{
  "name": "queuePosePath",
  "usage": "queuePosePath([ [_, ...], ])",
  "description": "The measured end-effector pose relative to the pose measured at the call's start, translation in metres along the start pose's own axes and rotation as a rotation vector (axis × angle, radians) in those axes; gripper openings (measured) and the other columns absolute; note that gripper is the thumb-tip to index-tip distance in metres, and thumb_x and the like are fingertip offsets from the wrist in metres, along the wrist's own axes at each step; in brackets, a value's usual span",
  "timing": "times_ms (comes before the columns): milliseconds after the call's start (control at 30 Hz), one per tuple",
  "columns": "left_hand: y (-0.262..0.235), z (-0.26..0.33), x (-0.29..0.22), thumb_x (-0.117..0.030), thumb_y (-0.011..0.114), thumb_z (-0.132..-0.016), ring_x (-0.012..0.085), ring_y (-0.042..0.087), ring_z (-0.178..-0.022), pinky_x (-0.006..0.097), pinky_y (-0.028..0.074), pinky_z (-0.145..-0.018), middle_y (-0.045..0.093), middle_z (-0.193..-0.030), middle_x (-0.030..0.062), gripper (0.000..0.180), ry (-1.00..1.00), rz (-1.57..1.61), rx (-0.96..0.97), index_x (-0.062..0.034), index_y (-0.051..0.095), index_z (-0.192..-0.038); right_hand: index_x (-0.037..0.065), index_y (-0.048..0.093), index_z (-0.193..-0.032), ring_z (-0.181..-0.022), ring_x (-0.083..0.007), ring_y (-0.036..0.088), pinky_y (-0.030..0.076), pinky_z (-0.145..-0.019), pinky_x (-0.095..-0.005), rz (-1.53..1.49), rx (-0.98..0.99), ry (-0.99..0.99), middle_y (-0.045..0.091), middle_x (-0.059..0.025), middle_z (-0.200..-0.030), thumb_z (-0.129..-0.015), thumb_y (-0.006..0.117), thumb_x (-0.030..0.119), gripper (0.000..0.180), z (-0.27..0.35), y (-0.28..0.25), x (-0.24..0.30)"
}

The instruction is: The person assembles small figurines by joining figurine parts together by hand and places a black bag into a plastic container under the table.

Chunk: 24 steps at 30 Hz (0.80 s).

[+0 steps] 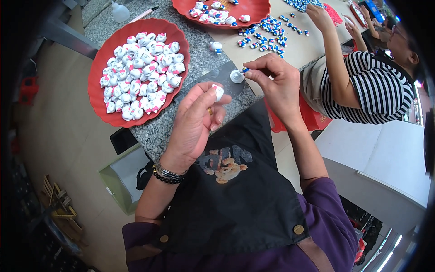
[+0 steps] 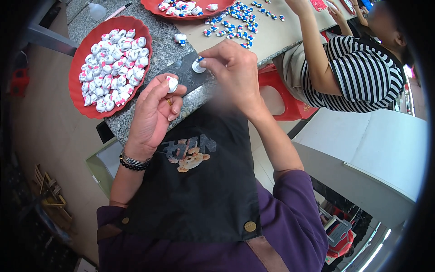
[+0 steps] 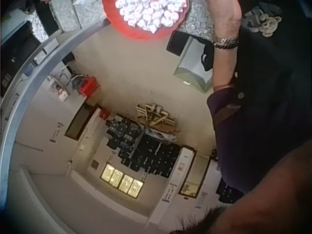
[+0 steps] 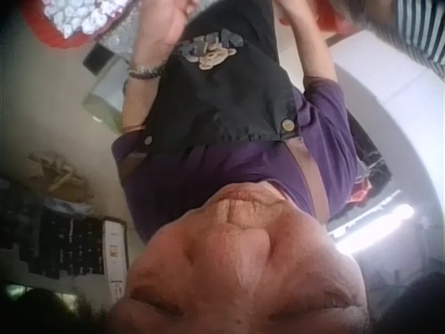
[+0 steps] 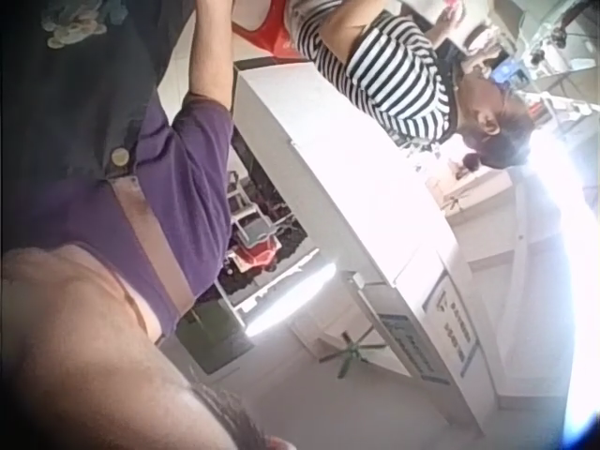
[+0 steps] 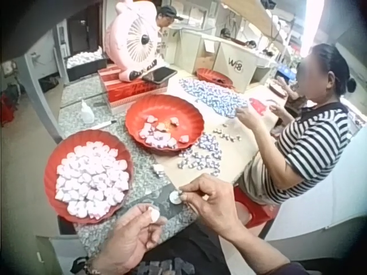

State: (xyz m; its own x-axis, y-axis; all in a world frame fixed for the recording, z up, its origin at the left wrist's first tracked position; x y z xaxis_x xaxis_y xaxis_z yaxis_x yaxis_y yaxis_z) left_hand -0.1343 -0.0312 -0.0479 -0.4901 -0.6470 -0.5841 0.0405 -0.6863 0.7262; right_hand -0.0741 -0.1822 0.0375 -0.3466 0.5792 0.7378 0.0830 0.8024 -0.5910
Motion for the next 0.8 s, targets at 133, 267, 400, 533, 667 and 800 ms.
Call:
queuePosePath([
  [133,0.016,-0.007,0.000,-0.019,0.054,-0.102,0.0113,0.051,-0.076,0.023,0.039,-0.060,0.060,-0.101,0.0073,0.026,0.104,0.132,0.082,-0.0026,0.050,-0.121,-0.002,0.071,-0.094,-0.070,-0.0091,0.060,0.049,-0.063,-0.0250,-0.629,0.001,0.427,0.070,-0.0057,-0.084,-0.081,0.074,0.000,0.013,0.017,0.014,-0.025],
  [267,0.017,-0.011,0.004,-0.019,0.054,-0.102,0.0072,0.050,-0.073,0.021,0.038,-0.060,0.056,-0.097,0.0008,0.023,0.165,0.155,0.020,-0.0047,0.051,-0.120,-0.002,0.071,-0.095,-0.071,-0.0080,0.061,0.050,-0.063,-0.0231,-0.819,-0.058,0.421,0.071,-0.0056,-0.084,-0.084,0.071,0.000,0.011,0.025,0.021,-0.013],
  [400,0.019,-0.011,0.002,-0.017,0.054,-0.102,0.0072,0.050,-0.074,0.022,0.039,-0.061,0.057,-0.097,0.0015,0.024,0.225,0.149,0.019,-0.0041,0.049,-0.121,-0.004,0.070,-0.094,-0.075,-0.0101,0.064,0.052,-0.064,-0.0232,-0.780,-0.085,0.355,0.070,-0.0072,-0.086,-0.084,0.071,-0.003,0.011,0.029,0.018,-0.002],
  [533,0.020,-0.010,0.002,-0.016,0.055,-0.101,0.0072,0.051,-0.074,0.022,0.040,-0.062,0.058,-0.097,0.0022,0.025,0.241,0.134,-0.003,-0.0038,0.048,-0.121,-0.006,0.069,-0.093,-0.078,-0.0126,0.066,0.054,-0.067,-0.0257,-0.754,-0.083,0.305,0.069,-0.0101,-0.092,-0.083,0.071,-0.006,0.009,0.029,0.018,0.006],
  [667,0.022,-0.007,-0.002,-0.015,0.058,-0.100,0.0068,0.051,-0.074,0.022,0.041,-0.062,0.059,-0.097,0.0033,0.026,0.305,0.096,0.007,-0.0027,0.048,-0.120,-0.007,0.069,-0.092,-0.078,-0.0136,0.066,0.055,-0.069,-0.0263,-0.681,-0.064,0.287,0.068,-0.0102,-0.090,-0.083,0.070,-0.008,0.009,0.030,0.019,0.009],
  [800,0.021,-0.002,-0.012,-0.012,0.059,-0.099,0.0081,0.053,-0.076,0.022,0.043,-0.064,0.059,-0.096,0.0057,0.025,0.441,-0.076,0.025,-0.0014,0.048,-0.118,-0.006,0.069,-0.091,-0.075,-0.0110,0.064,0.053,-0.065,-0.0241,-0.664,-0.032,0.313,0.066,-0.0082,-0.087,-0.082,0.071,-0.007,0.009,0.032,0.020,0.006],
])
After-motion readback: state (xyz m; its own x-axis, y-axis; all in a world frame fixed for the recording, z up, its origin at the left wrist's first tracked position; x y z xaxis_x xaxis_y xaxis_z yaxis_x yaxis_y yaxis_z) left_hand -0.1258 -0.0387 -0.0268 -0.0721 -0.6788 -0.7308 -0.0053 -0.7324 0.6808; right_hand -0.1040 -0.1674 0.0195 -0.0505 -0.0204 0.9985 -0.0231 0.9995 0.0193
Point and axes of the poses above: each hand's wrist, its own z-axis away from the middle knuckle, its own y-axis out of the palm, x = y × z, the point moved 10 cm from there along -z, towards the middle knuckle
